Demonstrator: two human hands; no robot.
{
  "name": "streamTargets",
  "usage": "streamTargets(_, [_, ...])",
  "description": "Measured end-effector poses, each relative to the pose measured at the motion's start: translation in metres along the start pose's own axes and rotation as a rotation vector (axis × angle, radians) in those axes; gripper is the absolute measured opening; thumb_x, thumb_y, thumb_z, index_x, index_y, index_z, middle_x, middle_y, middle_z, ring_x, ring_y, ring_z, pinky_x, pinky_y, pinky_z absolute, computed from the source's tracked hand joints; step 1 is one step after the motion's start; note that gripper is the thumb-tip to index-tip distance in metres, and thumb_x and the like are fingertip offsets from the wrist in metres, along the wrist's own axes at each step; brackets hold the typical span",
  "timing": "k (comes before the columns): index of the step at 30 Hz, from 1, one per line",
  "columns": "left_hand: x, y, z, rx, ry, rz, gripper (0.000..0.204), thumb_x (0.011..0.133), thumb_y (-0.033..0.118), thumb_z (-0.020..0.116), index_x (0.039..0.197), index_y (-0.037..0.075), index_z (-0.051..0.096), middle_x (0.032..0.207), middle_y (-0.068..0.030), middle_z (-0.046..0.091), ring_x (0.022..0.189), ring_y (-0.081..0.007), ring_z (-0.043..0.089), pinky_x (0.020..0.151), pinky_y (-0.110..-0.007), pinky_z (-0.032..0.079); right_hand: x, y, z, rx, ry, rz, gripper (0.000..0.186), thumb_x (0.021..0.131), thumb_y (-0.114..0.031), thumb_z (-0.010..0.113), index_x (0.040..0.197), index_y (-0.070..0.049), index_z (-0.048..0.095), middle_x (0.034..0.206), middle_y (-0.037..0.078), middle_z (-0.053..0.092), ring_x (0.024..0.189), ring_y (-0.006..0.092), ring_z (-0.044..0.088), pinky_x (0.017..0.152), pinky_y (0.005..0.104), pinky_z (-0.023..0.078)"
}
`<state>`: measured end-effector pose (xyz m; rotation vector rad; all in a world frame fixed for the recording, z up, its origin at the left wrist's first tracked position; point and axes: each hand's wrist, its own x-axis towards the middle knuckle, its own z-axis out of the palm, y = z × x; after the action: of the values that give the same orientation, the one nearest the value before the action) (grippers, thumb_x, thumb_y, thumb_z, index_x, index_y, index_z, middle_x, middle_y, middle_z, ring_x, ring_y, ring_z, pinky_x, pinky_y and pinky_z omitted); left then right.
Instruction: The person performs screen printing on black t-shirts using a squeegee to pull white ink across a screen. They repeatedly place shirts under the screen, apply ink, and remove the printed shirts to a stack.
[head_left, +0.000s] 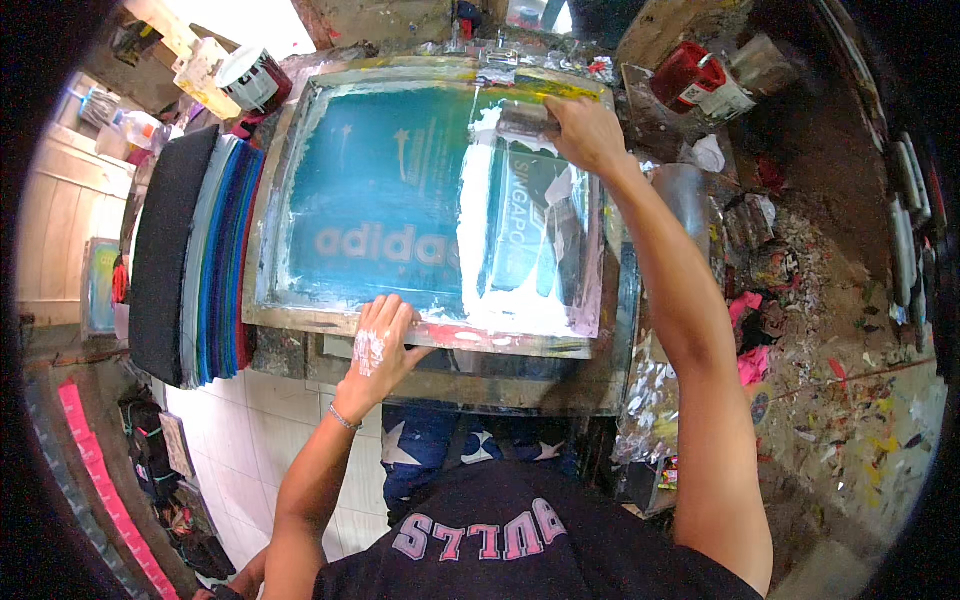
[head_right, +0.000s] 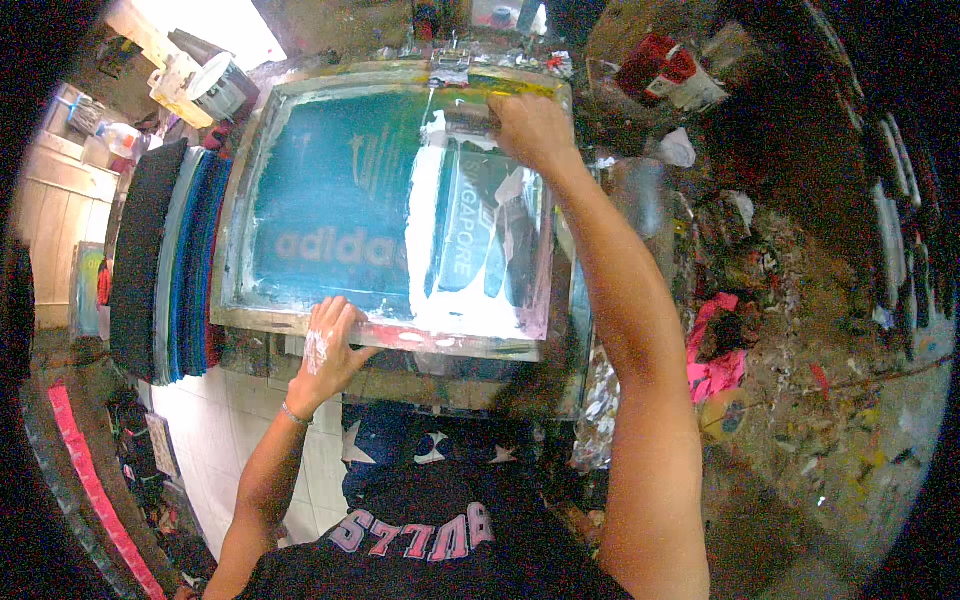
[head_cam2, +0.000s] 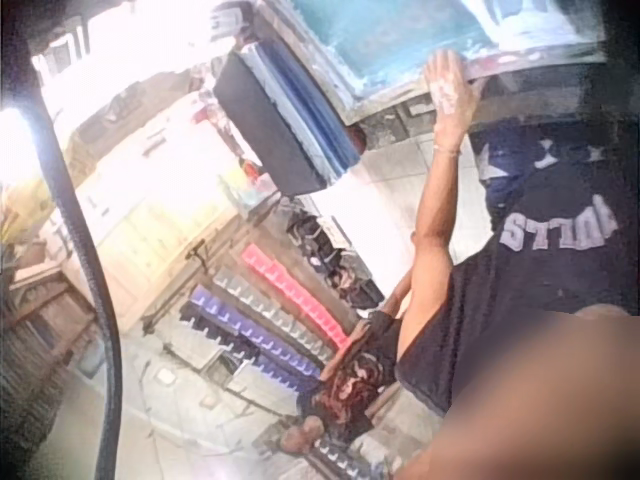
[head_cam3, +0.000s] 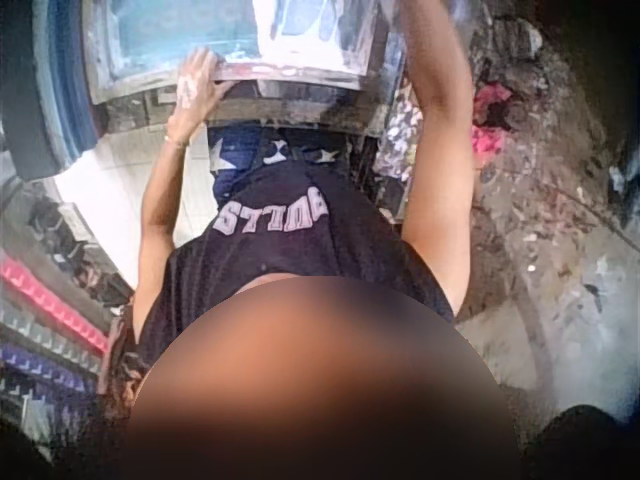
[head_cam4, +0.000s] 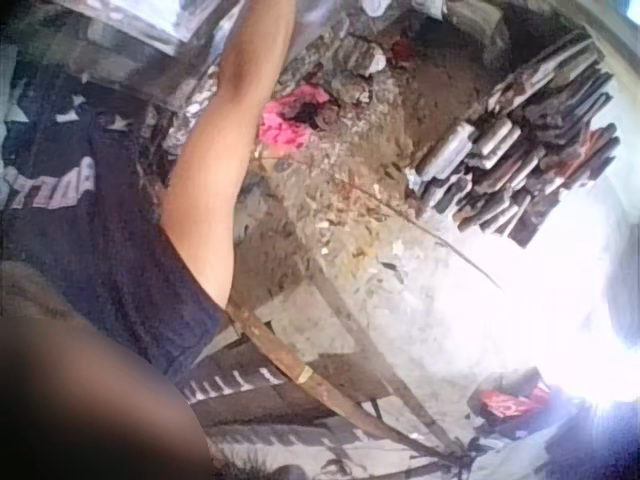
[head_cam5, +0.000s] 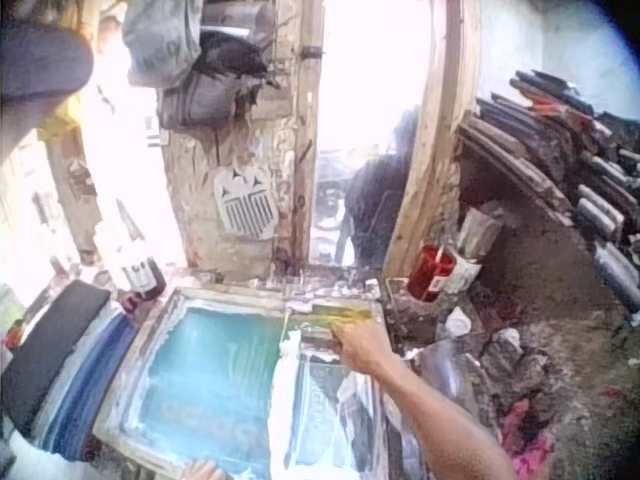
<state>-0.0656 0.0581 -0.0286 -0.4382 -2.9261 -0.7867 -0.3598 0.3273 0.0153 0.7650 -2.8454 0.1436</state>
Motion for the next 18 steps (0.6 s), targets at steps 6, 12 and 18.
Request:
streamTargets(6, [0.001, 0.001, -0.002, -0.019, -0.016, -0.005, 0.05, 0.06, 0.01, 0.09, 0.094, 0.005, 0.054, 0.093, -0.0129, 0.052, 0.092, -0.0335, 0.052, 0.081, -0.043, 0.04, -0.023, -0.003, 0.001, -0.01, -0.081, -0.107, 0.022, 0.083, -0.026, 0.073, 0.099, -0.011, 0.068, 0.087, 0.018, 0.072, 0.084, 0.0388, 0.072, 0.071, 0.0521, 0.056])
streamTargets(12, [-0.002, -0.003, 0.003, -0.027, -0.015, -0.008, 0.048, 0.061, 0.008, 0.088, 0.096, 0.003, 0.055, 0.096, -0.0154, 0.052, 0.094, -0.0364, 0.052, 0.084, -0.046, 0.042, -0.134, -0.066, -0.023, 0.089, -0.112, -0.101, 0.022, 0.08, -0.02, 0.073, 0.088, -0.008, 0.056, 0.079, 0.013, 0.066, 0.078, 0.0375, 0.065, 0.063, 0.052, 0.05])
streamTargets(18, [-0.002, -0.003, 0.005, -0.016, 0.054, 0.048, 0.046, 0.063, 0.011, 0.089, 0.094, 0.003, 0.056, 0.094, -0.0129, 0.054, 0.093, -0.0335, 0.053, 0.083, -0.044, 0.04, -0.198, -0.102, -0.03, 0.123, -0.037, -0.116, 0.023, 0.078, -0.017, 0.072, 0.088, -0.007, 0.055, 0.082, 0.011, 0.062, 0.082, 0.0354, 0.062, 0.072, 0.0488, 0.05])
